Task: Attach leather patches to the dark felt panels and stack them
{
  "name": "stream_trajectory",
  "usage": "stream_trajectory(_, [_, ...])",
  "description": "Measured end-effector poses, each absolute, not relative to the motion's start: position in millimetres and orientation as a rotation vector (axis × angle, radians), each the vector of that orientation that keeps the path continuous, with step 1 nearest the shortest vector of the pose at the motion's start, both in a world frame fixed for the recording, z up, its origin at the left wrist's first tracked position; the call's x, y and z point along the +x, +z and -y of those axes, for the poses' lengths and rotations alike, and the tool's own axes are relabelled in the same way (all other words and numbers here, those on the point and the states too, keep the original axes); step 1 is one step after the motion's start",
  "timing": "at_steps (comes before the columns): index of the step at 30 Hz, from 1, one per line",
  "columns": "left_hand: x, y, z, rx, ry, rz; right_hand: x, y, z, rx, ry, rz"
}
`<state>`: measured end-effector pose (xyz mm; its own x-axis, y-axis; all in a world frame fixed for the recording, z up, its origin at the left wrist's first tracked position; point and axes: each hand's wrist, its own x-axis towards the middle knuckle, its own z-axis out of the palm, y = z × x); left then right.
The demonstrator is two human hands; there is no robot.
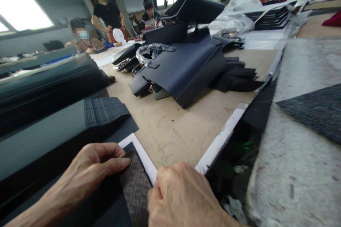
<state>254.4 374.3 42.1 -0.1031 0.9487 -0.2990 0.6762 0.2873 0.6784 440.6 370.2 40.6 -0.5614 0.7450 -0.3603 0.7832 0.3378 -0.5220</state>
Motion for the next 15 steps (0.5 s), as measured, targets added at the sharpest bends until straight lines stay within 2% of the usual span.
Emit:
stream_trajectory(4, [256, 43, -376, 1.483, 0.48, -1.89, 445, 36, -370, 1.621, -1.114, -2.429])
stream_trajectory(8, [256, 42, -376, 1.498, 0.465, -1.902, 445, 32, -372, 1.428, -1.058, -2.675])
stream_trajectory(15, [259, 42, -376, 1.509, 0.424, -1.944, 433, 51, -377, 1.678, -1.139, -2.28])
